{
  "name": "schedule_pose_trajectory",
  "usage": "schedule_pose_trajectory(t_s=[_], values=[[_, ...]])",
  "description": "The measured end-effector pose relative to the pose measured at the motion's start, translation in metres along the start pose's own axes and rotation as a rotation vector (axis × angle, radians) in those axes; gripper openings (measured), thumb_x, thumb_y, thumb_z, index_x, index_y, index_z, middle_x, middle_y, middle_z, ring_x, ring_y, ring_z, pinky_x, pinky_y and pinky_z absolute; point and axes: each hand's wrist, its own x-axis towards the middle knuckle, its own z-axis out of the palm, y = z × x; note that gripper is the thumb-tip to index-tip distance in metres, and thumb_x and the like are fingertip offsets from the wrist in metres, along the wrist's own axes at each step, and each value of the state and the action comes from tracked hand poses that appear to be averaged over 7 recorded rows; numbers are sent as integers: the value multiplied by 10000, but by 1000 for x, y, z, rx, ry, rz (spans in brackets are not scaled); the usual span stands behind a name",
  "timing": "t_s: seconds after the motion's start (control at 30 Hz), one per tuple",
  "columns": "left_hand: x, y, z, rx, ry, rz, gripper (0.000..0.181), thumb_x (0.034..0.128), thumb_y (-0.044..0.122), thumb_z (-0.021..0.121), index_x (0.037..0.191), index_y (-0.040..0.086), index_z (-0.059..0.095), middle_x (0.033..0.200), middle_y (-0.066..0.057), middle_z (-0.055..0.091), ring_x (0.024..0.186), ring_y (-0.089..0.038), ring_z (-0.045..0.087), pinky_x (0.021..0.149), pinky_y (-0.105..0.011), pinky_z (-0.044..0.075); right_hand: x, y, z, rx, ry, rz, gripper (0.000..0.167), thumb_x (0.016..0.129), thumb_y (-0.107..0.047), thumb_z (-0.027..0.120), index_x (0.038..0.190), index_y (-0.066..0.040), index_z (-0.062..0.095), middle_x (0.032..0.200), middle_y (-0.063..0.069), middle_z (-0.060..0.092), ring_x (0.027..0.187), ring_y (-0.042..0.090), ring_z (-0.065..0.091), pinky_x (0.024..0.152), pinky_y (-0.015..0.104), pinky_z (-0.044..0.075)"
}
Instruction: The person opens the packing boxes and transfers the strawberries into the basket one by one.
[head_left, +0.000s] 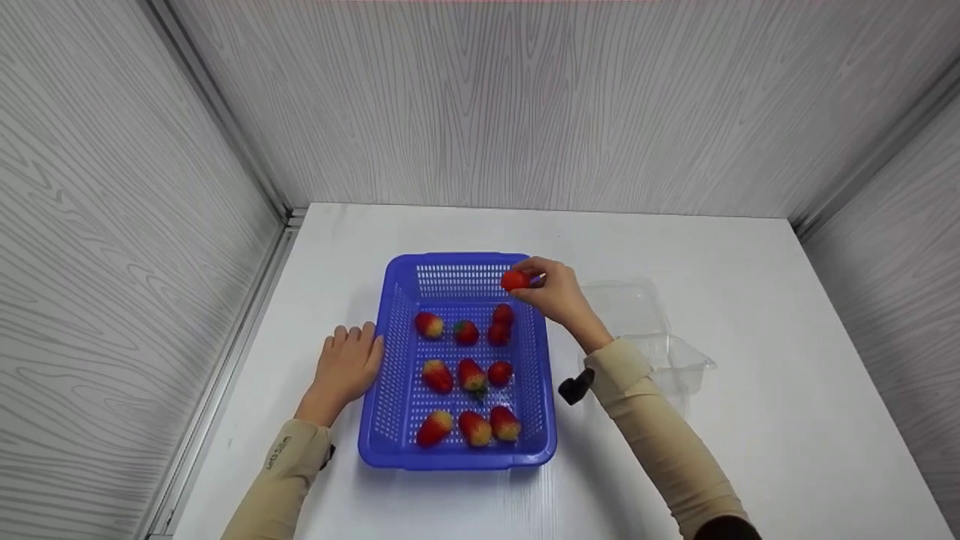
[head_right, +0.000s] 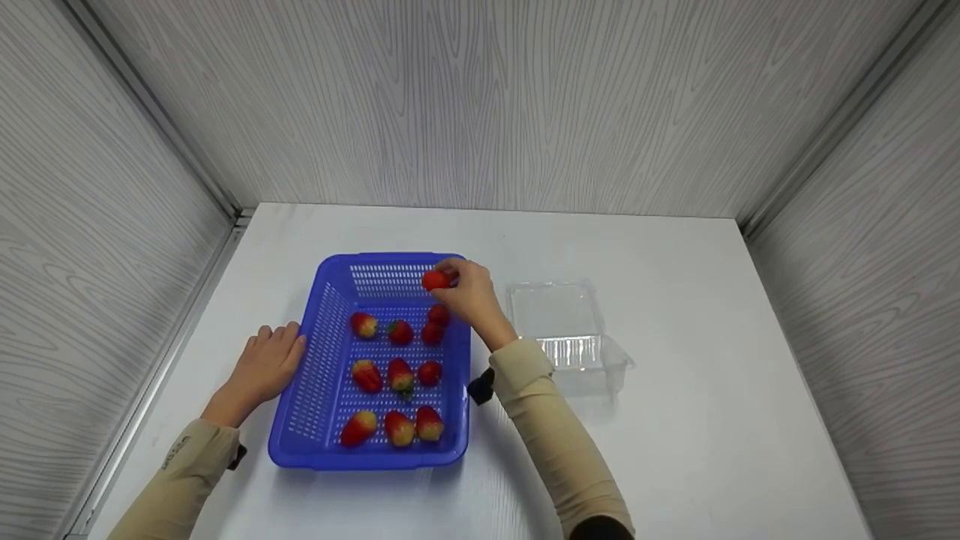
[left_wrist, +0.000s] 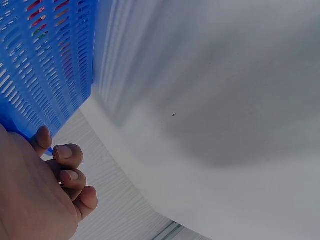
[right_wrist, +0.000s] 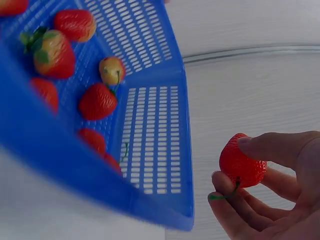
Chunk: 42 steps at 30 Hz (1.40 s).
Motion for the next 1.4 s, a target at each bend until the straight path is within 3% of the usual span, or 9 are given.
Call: schedule_pose_trajectory(t_s=[0.13, 0.23, 0.47, 0.73, 1.07, 1.4], values=[[-1, 0, 1, -14, -4, -6, 290, 1052, 264, 373, 1058, -1, 491, 879, -170, 509, 816, -347, 411, 735, -477, 341, 13, -9, 20, 84, -15, 121, 333, 836, -101, 773, 1148, -22, 686, 1087, 169, 673, 975, 301, 636, 827, 402, 538], [-1, 1, 2, -22, 1, -4, 296, 1052, 265, 363, 1056, 1, 495, 884, -171, 515, 821, -349, 416, 738, -476, 340, 21, -13, 35, 93, -21, 168, 337, 838, -107, 776, 1150, -23, 681, 1096, 169, 665, 973, 285, 628, 826, 391, 536], [0, 1, 0, -5, 73, 28, 254, 1041, 234, 395, 973, 6, 486, 824, -176, 513, 766, -354, 420, 690, -477, 345, 41, -9, 70, -42, -29, 138, 325, 827, -61, 746, 1137, 8, 681, 1080, 185, 684, 945, 280, 641, 830, 399, 526], [1, 3, 1, -14, 21, 9, 303, 1054, 267, 365, 1061, -5, 497, 894, -185, 524, 813, -355, 418, 731, -479, 344, 53, 17, 101, -217, -64, 182, 286, 824, -47, 745, 1089, 31, 672, 1034, 166, 687, 920, 279, 637, 843, 394, 515], [2, 5, 3, -30, 31, 15, 293, 1052, 263, 377, 1062, -5, 494, 886, -179, 524, 810, -353, 416, 733, -482, 343, 51, 41, 116, -298, -101, 234, 244, 863, -81, 735, 1085, 1, 677, 1000, 130, 684, 891, 252, 628, 834, 389, 514], [5, 8, 6, -19, 59, 47, 252, 1046, 247, 399, 1000, 14, 484, 819, -153, 497, 768, -338, 400, 706, -470, 332, 48, 47, 112, -275, -121, 253, 393, 910, -187, 737, 1272, -65, 649, 1197, 119, 672, 1068, 248, 632, 949, 395, 480]])
